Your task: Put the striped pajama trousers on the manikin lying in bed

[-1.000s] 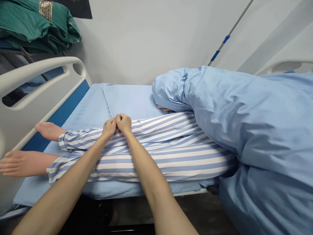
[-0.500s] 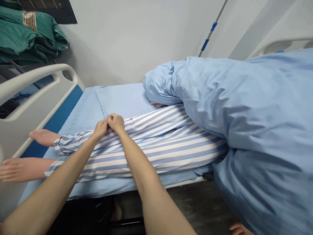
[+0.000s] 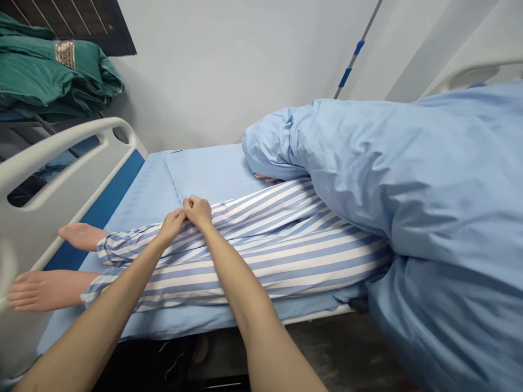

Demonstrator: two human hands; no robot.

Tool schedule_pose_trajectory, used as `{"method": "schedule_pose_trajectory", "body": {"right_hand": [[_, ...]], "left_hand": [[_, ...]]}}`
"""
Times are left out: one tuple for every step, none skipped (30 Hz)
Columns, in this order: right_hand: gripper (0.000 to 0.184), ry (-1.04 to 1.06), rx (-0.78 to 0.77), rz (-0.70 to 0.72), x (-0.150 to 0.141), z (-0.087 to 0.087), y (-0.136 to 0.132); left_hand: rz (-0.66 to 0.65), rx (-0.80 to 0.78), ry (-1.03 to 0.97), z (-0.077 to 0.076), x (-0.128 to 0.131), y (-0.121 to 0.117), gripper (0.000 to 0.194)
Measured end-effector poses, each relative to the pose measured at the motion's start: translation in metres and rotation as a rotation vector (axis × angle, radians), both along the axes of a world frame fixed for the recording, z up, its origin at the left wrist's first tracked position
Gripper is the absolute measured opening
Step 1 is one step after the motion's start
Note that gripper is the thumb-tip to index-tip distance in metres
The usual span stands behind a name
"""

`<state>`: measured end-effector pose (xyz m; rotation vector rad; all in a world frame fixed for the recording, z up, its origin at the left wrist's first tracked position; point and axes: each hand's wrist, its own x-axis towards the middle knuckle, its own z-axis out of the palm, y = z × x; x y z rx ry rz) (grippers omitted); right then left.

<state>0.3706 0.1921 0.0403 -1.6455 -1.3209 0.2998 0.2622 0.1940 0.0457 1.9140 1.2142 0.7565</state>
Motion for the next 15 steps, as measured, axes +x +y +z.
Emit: {"method": "schedule_pose_trajectory", "body": {"right_hand": [[0.032,0.003,0.007,0.001,0.000,0.000,-0.001],[0.033,0.008,0.014,0.005,0.000,0.000,-0.001],[0.033,0.013,0.021,0.012,0.000,-0.001,-0.002],[0.033,0.019,0.030,0.020,0.000,-0.001,-0.002],[0.034,0.026,0.040,0.026,0.001,-0.001,-0.003],[0.034,0.035,0.048,0.031,0.001,-0.002,-0.003],[0.035,0.044,0.054,0.036,0.001,-0.002,-0.003],[0.035,0.053,0.056,0.040,0.002,-0.003,-0.003],[0.036,0.059,0.055,0.045,0.002,-0.003,-0.002],[0.036,0.063,0.049,0.048,0.002,-0.003,-0.001],[0.036,0.064,0.042,0.049,0.002,-0.003,-0.001],[0.036,0.064,0.037,0.049,0.002,-0.003,0.000],[0.037,0.065,0.034,0.047,0.002,-0.003,0.000],[0.037,0.071,0.035,0.046,0.002,-0.003,0.001],[0.037,0.080,0.039,0.045,0.002,-0.002,0.001]], "left_hand": [[0.014,0.026,0.011,-0.002,0.001,-0.001,0.027],[0.042,0.061,0.023,-0.003,0.003,-0.003,0.027],[0.082,0.106,0.034,-0.005,0.004,-0.006,0.028],[0.126,0.160,0.046,-0.007,0.006,-0.008,0.028],[0.168,0.215,0.055,-0.008,0.008,-0.011,0.028],[0.201,0.262,0.061,-0.009,0.010,-0.013,0.028],[0.224,0.288,0.061,-0.009,0.012,-0.015,0.028],[0.241,0.291,0.053,-0.009,0.014,-0.015,0.027],[0.257,0.274,0.037,-0.007,0.017,-0.014,0.027],[0.281,0.247,0.015,-0.006,0.019,-0.012,0.028],[0.310,0.218,-0.014,-0.004,0.022,-0.010,0.028],[0.345,0.195,-0.045,-0.002,0.024,-0.007,0.028],[0.386,0.179,-0.070,0.000,0.027,-0.004,0.029],[0.427,0.173,-0.084,0.000,0.030,-0.001,0.029],[0.462,0.175,-0.081,0.000,0.032,0.001,0.029]]}}
